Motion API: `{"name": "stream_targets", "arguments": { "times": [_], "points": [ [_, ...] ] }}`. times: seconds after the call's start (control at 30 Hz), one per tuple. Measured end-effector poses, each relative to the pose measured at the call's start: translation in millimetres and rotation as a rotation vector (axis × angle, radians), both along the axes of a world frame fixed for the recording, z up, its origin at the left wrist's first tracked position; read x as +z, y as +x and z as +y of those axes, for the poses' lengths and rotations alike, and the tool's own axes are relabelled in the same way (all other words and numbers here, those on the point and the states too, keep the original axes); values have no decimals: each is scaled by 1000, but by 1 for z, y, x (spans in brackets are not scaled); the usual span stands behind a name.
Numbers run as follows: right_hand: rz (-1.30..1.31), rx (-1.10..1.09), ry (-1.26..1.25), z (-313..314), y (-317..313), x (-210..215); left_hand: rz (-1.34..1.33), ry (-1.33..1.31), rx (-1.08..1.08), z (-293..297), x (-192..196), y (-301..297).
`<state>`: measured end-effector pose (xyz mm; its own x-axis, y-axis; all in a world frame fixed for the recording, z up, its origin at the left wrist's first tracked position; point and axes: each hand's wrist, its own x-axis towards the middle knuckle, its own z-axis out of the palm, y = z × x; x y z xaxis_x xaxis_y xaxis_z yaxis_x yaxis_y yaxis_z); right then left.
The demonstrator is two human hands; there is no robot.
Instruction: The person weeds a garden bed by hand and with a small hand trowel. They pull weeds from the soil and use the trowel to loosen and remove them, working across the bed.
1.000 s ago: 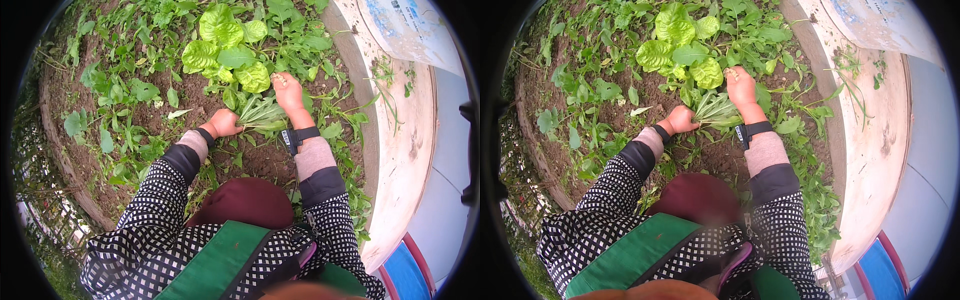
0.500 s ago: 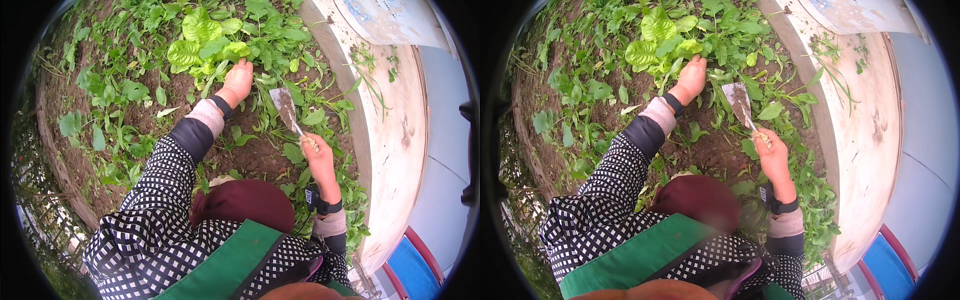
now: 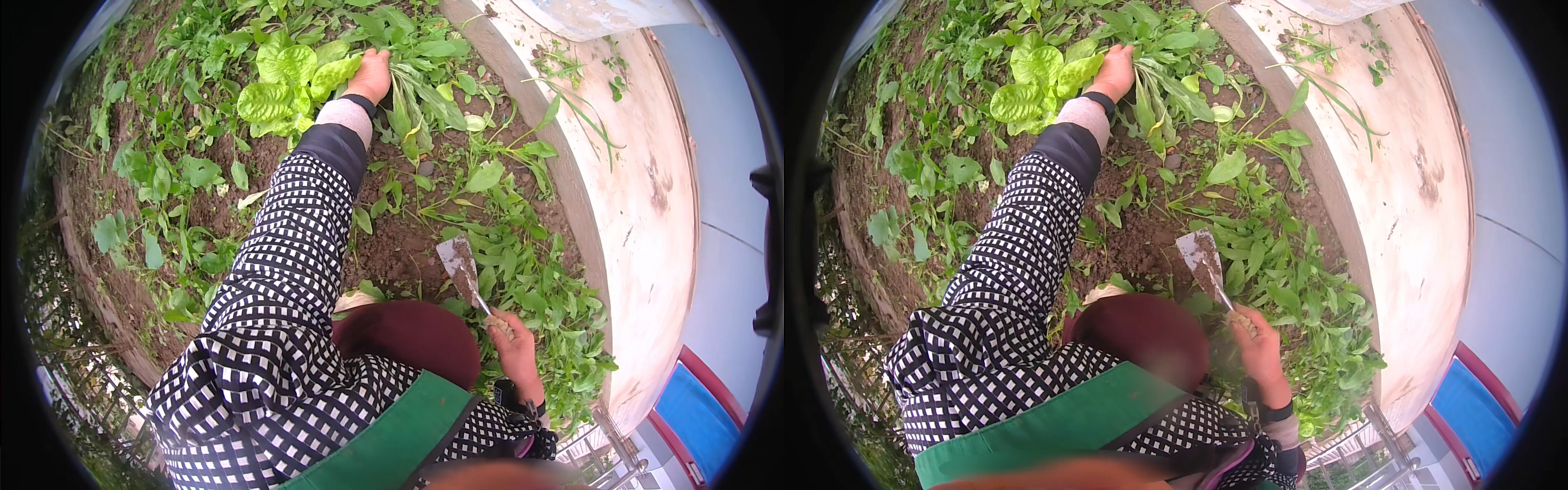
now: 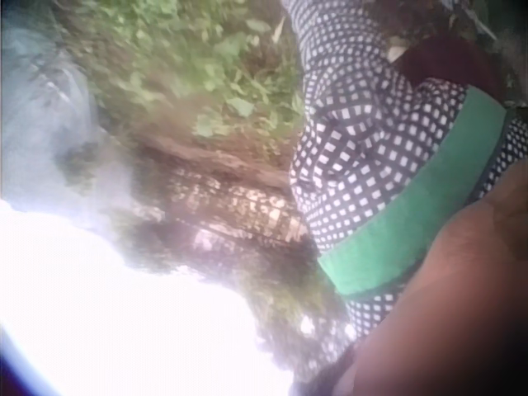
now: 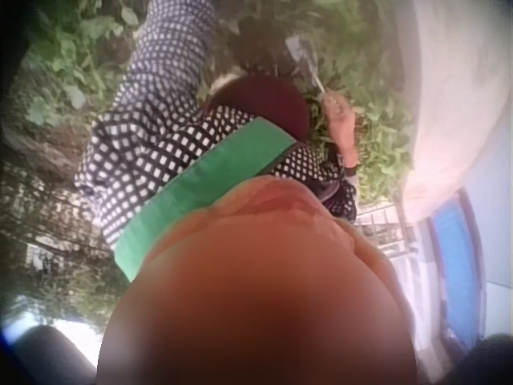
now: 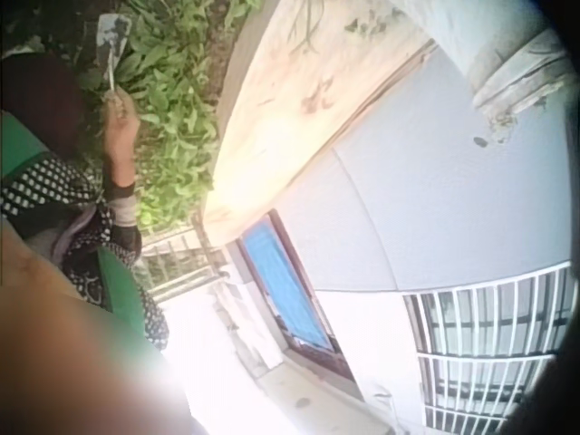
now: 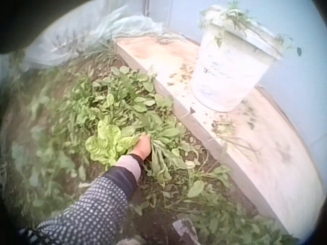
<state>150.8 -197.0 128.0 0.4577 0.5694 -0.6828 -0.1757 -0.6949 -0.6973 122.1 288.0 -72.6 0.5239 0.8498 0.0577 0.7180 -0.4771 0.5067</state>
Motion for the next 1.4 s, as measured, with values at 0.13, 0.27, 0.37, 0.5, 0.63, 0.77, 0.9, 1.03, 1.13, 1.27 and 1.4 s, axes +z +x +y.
{"name": "stream_targets", "arguments": {
  "times": [0.13,0.27,0.37,0.5,0.63,0.77,0.9,1.03,1.13,1.27,1.4],
  "points": [
    [-36,16,23,-9,-6,4,-125,-18,-2,-17,9,-21],
    [-41,-4,38,-15,-7,13,-324,-129,62,-46,25,-62],
    [-32,-26,36,-24,-8,22,-665,-368,131,-55,47,-91],
    [-55,-1,73,-46,-5,36,-861,-394,309,-45,106,-116],
    [-138,-16,35,-76,-2,55,-1197,-395,138,-28,171,-110],
    [-152,-78,40,-99,-9,78,-1426,-445,-96,-32,179,-89],
    [-230,-40,17,-113,-22,91,-573,-590,54,-61,108,-60],
    [-242,42,71,-133,-36,108,-315,-338,146,-94,54,-76],
    [-262,38,97,-149,-45,120,-229,-277,194,-109,65,-96],
    [-263,-56,139,-167,-52,124,-673,-680,77,-126,89,-138],
    [-283,-72,172,-187,-54,124,-374,-728,208,-157,84,-208]
  ]
}}
